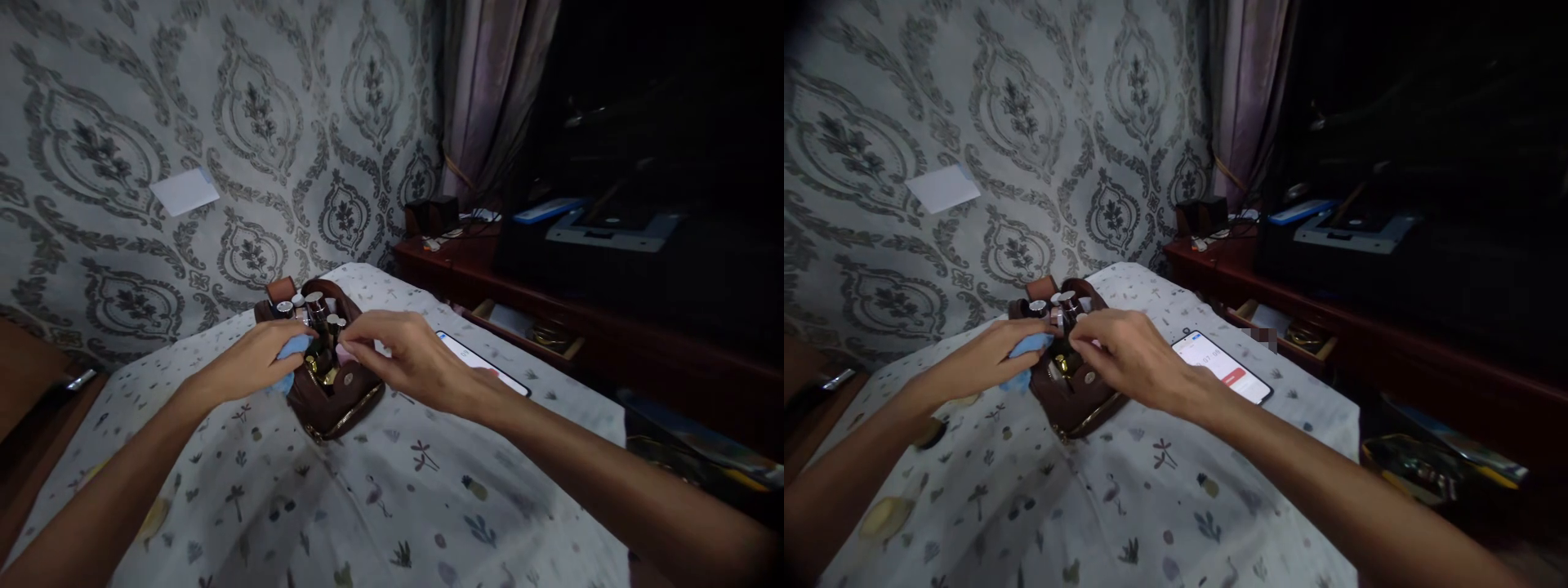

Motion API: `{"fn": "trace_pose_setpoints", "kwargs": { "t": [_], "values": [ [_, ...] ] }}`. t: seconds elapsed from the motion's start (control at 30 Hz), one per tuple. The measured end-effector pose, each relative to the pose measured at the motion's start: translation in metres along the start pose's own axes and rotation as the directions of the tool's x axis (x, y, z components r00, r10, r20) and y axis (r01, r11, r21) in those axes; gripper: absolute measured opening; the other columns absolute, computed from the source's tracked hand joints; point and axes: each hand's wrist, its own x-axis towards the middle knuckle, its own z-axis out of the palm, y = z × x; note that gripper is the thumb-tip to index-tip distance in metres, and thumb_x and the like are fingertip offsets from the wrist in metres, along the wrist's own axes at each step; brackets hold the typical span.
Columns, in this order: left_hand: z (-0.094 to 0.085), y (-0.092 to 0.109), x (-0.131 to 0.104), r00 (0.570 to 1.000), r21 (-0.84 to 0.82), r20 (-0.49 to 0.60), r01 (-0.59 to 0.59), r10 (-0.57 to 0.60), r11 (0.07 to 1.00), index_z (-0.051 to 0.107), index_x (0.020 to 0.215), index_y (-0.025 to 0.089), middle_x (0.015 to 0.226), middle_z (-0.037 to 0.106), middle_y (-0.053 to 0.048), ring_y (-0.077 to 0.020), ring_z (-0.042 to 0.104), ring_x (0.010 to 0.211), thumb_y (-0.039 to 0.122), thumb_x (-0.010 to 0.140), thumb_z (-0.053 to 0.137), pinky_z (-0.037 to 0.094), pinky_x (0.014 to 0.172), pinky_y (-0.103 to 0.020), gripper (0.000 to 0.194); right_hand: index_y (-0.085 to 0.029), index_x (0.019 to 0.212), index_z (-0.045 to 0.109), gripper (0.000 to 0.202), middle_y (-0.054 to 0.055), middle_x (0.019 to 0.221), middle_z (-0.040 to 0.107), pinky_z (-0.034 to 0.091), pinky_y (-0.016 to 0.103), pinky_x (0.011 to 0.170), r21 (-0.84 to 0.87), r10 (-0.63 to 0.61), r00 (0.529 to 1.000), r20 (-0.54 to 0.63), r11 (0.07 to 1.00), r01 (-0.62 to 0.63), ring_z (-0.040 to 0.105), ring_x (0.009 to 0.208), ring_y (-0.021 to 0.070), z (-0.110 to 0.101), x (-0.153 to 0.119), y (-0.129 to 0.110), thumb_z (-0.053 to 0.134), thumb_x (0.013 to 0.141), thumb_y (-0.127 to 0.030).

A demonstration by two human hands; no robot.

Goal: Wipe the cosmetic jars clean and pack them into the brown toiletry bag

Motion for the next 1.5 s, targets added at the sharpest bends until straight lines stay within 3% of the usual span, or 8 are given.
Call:
{"fn": "trace_pose_setpoints", "kwargs": {
  "t": [0.13, 0.3, 0.43, 0.6, 0.87, 1.23, 1.4, 1.5],
  "values": [
    [0.006, 0.007, -0.023, 0.955, -0.17, -0.291, -0.003, -0.047, 0.985, 0.067, 0.122, 0.023, 0.13, 0.068, -0.008, -0.0256, 0.063, 0.119, 0.038, 0.094, 0.045, 0.051, 0.096, -0.033, 0.038, -0.017, 0.094, 0.069, 0.017, 0.005, 0.085, 0.073, 0.049, 0.024, 0.069, 0.034, -0.06, 0.998, -0.029, 0.998, 0.061, 0.067, 0.075, 0.014, 0.006, -0.025, -0.003, 0.054, 0.099, -0.019],
    [0.034, 0.005, -0.064, 0.8, -0.296, -0.55, 0.08, -0.238, 0.952, 0.065, 0.116, 0.021, 0.109, 0.071, -0.007, -0.022, 0.068, 0.097, 0.042, 0.097, 0.047, 0.053, 0.082, -0.03, 0.034, -0.016, 0.098, 0.069, 0.02, 0.005, 0.079, 0.072, 0.049, 0.025, 0.064, 0.051, -0.102, 0.993, 0.067, 0.994, 0.099, 0.065, 0.069, 0.0137, 0.028, -0.051, -0.005, 0.05, 0.101, -0.018],
    [0.077, -0.011, -0.097, 0.812, -0.358, -0.439, 0.234, -0.384, 0.904, 0.061, 0.121, 0.021, 0.096, 0.071, -0.005, -0.0192, 0.068, 0.077, 0.049, 0.097, 0.047, 0.052, 0.066, -0.027, 0.039, -0.016, 0.095, 0.069, 0.024, 0.006, 0.08, 0.073, 0.048, 0.025, 0.066, 0.121, -0.104, 0.978, 0.178, 0.989, 0.083, 0.066, 0.07, 0.0147, 0.055, -0.064, -0.007, 0.046, 0.102, -0.02],
    [0.126, -0.029, -0.133, 0.855, -0.298, -0.348, 0.288, -0.385, 0.91, 0.06, 0.122, 0.021, 0.114, 0.07, -0.009, -0.0248, 0.069, 0.102, 0.051, 0.098, 0.047, 0.054, 0.085, -0.034, 0.041, -0.015, 0.089, 0.071, 0.027, 0.007, 0.077, 0.072, 0.044, 0.026, 0.065, 0.148, -0.092, 0.926, 0.367, 0.988, 0.039, 0.067, 0.07, 0.0166, 0.099, -0.068, -0.011, 0.047, 0.101, -0.02],
    [0.141, -0.041, -0.161, 0.9, -0.146, -0.337, 0.238, -0.275, 0.96, 0.067, 0.121, 0.021, 0.1, 0.065, -0.008, -0.0207, 0.066, 0.096, 0.041, 0.103, 0.033, 0.054, 0.081, -0.032, 0.043, -0.017, 0.083, 0.074, 0.019, 0.003, 0.072, 0.072, 0.04, 0.022, 0.061, 0.175, 0.044, 0.816, 0.576, 0.969, -0.177, 0.063, 0.064, 0.0142, 0.156, -0.047, -0.025, 0.056, 0.087, -0.011],
    [0.109, -0.094, -0.198, 0.529, -0.162, -0.617, 0.639, -0.583, 0.752, 0.065, 0.113, 0.02, 0.105, 0.066, -0.008, -0.0231, 0.062, 0.101, 0.035, 0.101, 0.037, 0.049, 0.091, -0.036, 0.034, -0.014, 0.079, 0.073, 0.017, 0.0, 0.066, 0.064, 0.04, 0.021, 0.058, 0.464, 0.176, 0.796, 0.58, 0.732, -0.5, 0.054, 0.061, 0.0111, 0.218, -0.024, -0.043, 0.058, 0.085, -0.021],
    [0.104, -0.135, -0.232, 0.285, -0.2, -0.65, 0.83, -0.704, 0.521, 0.064, 0.113, 0.019, 0.112, 0.062, -0.012, -0.0273, 0.058, 0.112, 0.039, 0.1, 0.033, 0.047, 0.097, -0.04, 0.038, -0.015, 0.08, 0.07, 0.019, 0.0, 0.067, 0.065, 0.042, 0.021, 0.054, 0.545, 0.293, 0.747, 0.598, 0.534, -0.646, 0.056, 0.058, 0.0111, 0.232, -0.038, -0.03, 0.067, 0.081, -0.033],
    [0.107, -0.153, -0.246, 0.238, -0.209, -0.628, 0.865, -0.741, 0.455, 0.062, 0.106, 0.018, 0.119, 0.058, -0.015, -0.0298, 0.053, 0.119, 0.036, 0.098, 0.031, 0.044, 0.104, -0.044, 0.036, -0.015, 0.08, 0.069, 0.021, 0.0, 0.067, 0.065, 0.044, 0.021, 0.055, 0.563, 0.304, 0.745, 0.594, 0.505, -0.655, 0.057, 0.058, 0.0108, 0.232, -0.04, -0.028, 0.068, 0.08, -0.036]
  ]
}}
